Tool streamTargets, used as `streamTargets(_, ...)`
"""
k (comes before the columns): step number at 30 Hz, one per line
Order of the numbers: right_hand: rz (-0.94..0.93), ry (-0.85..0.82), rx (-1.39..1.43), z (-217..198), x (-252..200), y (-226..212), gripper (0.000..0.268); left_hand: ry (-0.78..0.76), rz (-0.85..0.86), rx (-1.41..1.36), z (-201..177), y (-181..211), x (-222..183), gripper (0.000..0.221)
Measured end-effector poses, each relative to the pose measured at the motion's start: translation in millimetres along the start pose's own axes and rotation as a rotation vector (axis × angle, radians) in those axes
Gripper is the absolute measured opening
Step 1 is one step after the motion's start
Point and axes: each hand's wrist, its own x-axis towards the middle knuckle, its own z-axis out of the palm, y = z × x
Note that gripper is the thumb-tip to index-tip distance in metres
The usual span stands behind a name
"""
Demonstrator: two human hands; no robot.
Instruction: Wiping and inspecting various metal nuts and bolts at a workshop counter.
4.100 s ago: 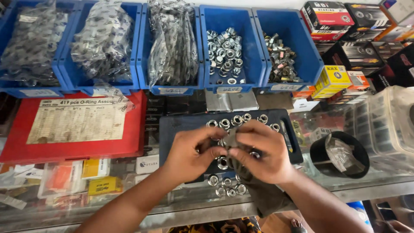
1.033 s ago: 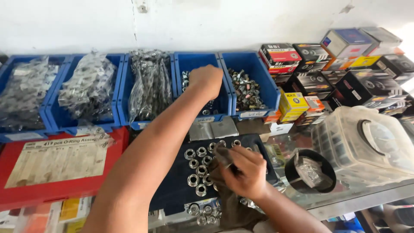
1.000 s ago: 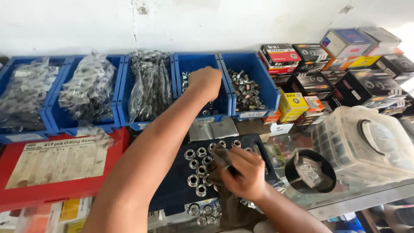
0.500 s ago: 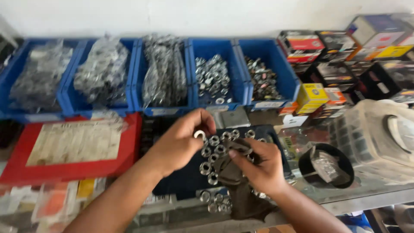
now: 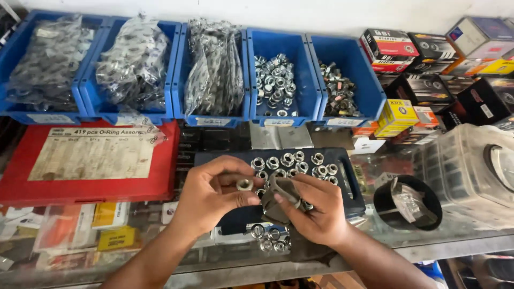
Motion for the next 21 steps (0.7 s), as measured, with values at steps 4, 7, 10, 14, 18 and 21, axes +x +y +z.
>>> streamTargets(4, -0.004, -0.091, 0.067, -0.2, 4.1, -4.4, 0.033, 0.017, -0.066, -0.015, 3.4, -9.1, -0.7, 0.067)
streamTargets(7, -0.100, -0.172, 0.091, 2.1, 2.0, -0.2, 0.018, -0.070, -0.073, -0.065, 11.9, -7.1, -4.2, 0.084)
streamTargets(10, -0.124, -0.155, 0.027, 3.5, -6.3, 14.1, 0.022, -0.109, -0.084, -0.019, 21.5, -0.4, -4.5, 0.097)
streamTargets(14, -0.110, -0.138, 0.035, -1.1, -4.3, 13.3, 0.024, -0.082, -0.098, 0.029, 23.2, -9.9, -2.3, 0.077)
streamTargets(18, -0.236, 0.018, -0.159, -2.2, -3.1, 12.7, 0.026, -0.168, -0.072, -0.010, 17.8, -16.3, -3.5, 0.025)
streamTargets(21, -0.341, -0.007, -0.172, -1.5, -2.2, 16.0, 0.017, -0.170, -0.159, -0.007, 17.5, -24.7, -1.4, 0.031)
